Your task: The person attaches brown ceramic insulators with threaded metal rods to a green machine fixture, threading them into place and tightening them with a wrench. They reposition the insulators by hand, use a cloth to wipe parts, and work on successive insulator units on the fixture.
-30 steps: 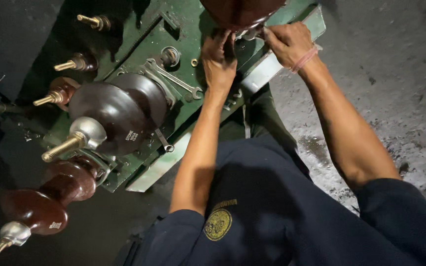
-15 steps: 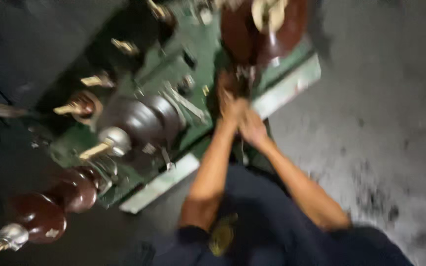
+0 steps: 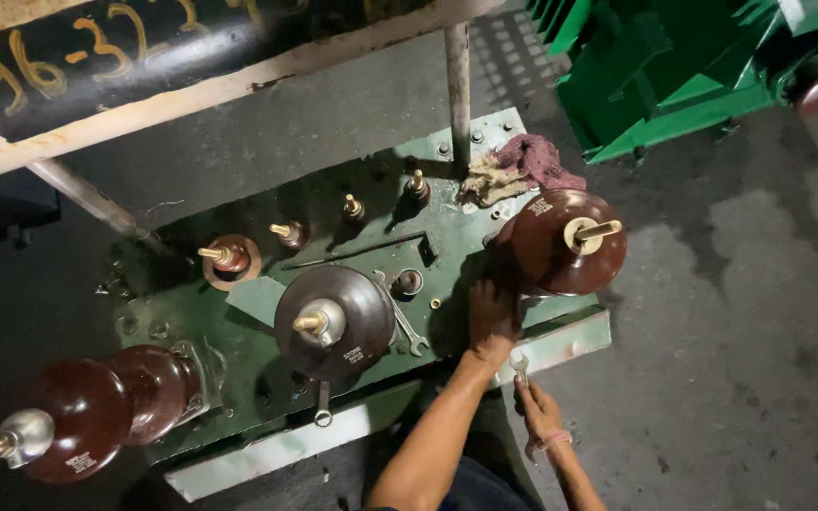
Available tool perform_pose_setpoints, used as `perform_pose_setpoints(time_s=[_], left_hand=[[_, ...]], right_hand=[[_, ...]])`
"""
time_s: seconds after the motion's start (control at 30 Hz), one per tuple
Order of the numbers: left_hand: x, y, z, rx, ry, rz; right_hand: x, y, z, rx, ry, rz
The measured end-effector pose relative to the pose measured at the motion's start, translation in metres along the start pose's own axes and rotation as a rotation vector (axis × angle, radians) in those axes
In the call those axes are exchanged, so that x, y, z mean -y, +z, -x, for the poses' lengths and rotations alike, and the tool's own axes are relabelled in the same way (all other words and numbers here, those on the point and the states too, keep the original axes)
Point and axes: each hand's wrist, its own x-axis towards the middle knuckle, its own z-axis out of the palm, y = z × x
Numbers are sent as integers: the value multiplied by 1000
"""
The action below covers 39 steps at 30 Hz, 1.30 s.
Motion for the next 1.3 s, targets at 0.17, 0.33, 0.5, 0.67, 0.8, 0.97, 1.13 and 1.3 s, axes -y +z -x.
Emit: perform_pose_setpoints(time_s=[0.17,0.33,0.5,0.67,0.8,0.97,1.13,1.3], left_hand=[[15,-25,-19,108,260,117],[21,-54,-28,51,300,258],[-10,-34,-21,-29,-53,190],[-7,-18,-19,-106,118,53],[21,-22,-22,36,338,61],[39,-27,-14,-66,400,186],[50,-49,-30,24,300,287],[38,-76,-60,129,144,348]], right_hand=[[-5,-12,-8,57,-11,-85],[3,-24,-11,74,-30,-70],[8,-27,-7,-4,-20,11],[0,-15,3,52,64,-51],[-5,-18,8,76,66,85],[2,-42,0,86,-9,467],[55,-52,-11,-168,-224,518],[128,-46,-25,-181,-535,581]])
